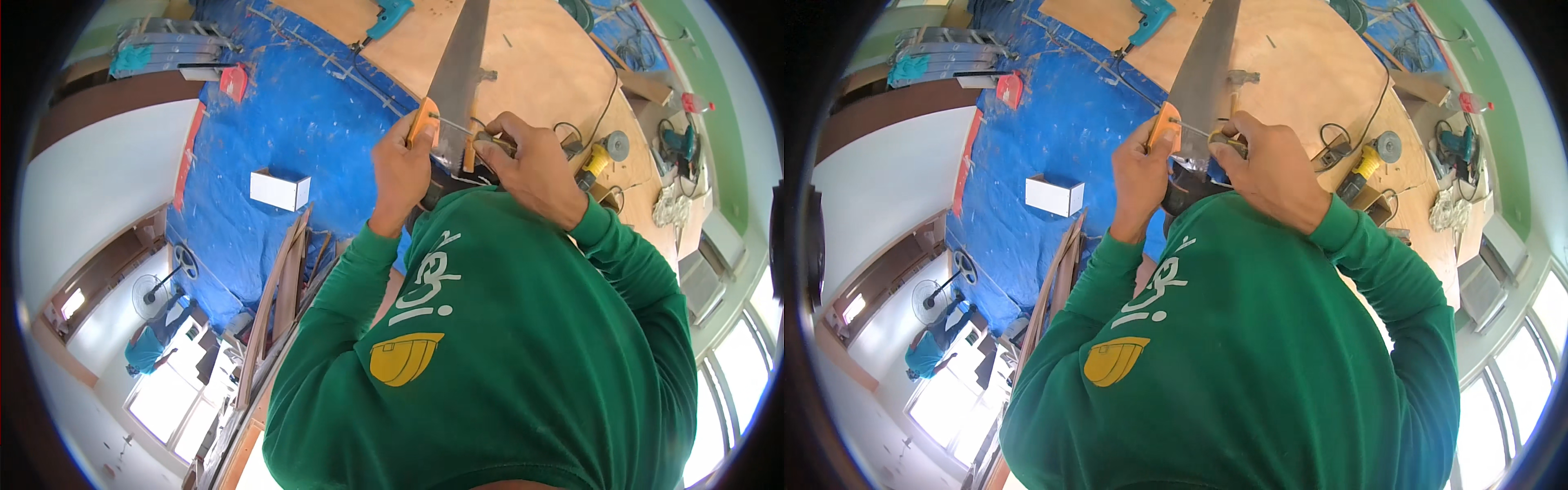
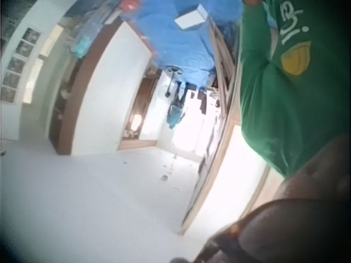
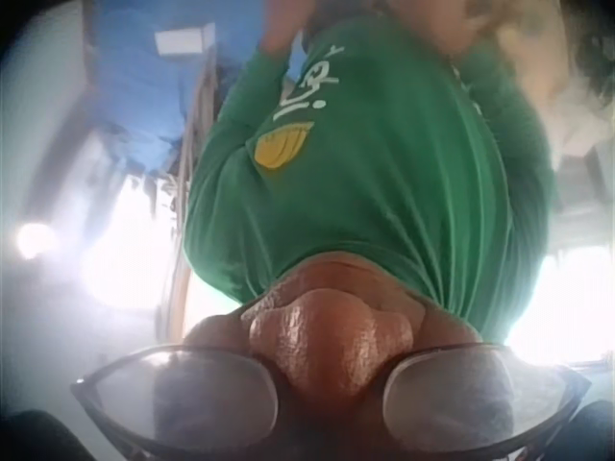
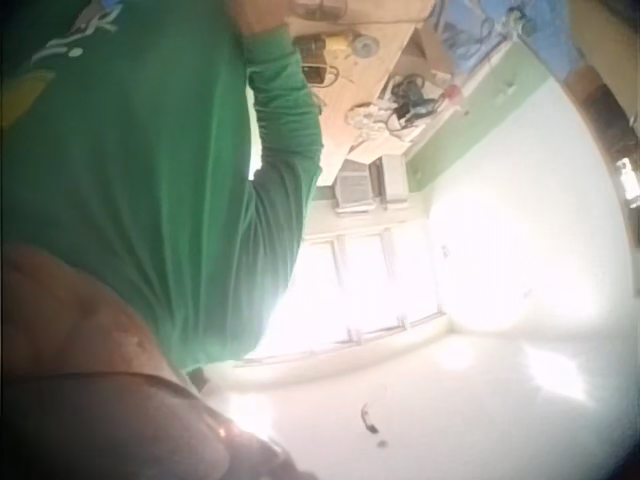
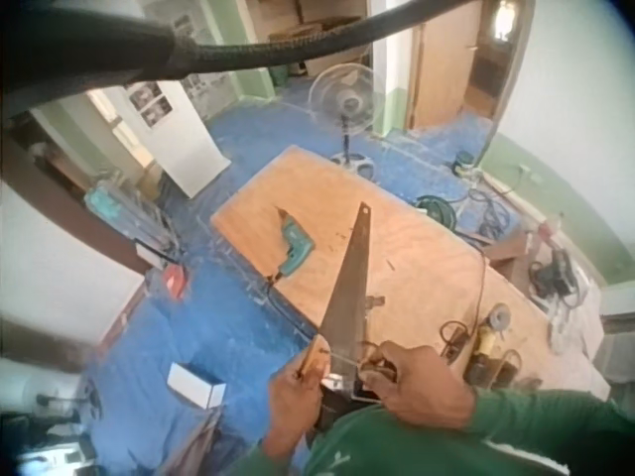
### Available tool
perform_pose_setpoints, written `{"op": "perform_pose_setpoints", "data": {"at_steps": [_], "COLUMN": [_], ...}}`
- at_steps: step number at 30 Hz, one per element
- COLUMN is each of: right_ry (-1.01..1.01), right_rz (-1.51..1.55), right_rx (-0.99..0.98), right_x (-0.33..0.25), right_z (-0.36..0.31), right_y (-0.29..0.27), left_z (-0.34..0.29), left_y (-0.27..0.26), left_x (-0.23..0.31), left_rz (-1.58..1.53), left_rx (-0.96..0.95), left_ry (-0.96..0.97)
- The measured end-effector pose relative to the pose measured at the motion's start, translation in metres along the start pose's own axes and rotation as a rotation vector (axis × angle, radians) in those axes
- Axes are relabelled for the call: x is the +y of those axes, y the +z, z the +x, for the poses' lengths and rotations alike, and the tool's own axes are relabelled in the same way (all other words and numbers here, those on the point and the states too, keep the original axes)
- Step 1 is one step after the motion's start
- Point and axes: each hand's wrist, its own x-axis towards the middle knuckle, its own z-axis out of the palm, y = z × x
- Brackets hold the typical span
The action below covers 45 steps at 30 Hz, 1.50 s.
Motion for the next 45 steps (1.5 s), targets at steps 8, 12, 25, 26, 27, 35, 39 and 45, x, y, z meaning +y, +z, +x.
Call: {"op": "perform_pose_setpoints", "data": {"at_steps": [8,12,25,26,27,35,39,45], "right_ry": [-0.405,-0.445,-0.608,-0.689,-0.803,-0.651,-0.526,-0.401], "right_rz": [-0.198,-0.292,-0.59,-0.68,-0.739,-0.616,-0.527,-0.474], "right_rx": [0.061,0.019,-0.001,0.01,0.043,0.016,0.024,0.043], "right_x": [0.0,0.001,0.006,0.004,0.005,0.03,0.036,0.033], "right_z": [-0.017,-0.017,-0.017,-0.016,-0.016,-0.027,-0.031,-0.031], "right_y": [-0.022,-0.012,-0.019,-0.022,-0.025,-0.026,-0.024,-0.026], "left_z": [0.011,0.012,0.001,0.003,0.004,0.005,0.01,0.02], "left_y": [-0.017,-0.018,-0.011,-0.012,-0.013,0.007,0.01,0.014], "left_x": [-0.015,-0.013,0.0,0.0,0.005,0.007,0.008,0.014], "left_rz": [-0.689,-0.629,-0.14,-0.025,-0.002,0.011,0.014,0.104], "left_rx": [-0.068,-0.076,-0.139,-0.184,-0.213,-0.237,-0.294,-0.347], "left_ry": [-0.38,-0.374,-0.174,-0.105,-0.119,-0.048,-0.132,-0.193]}}
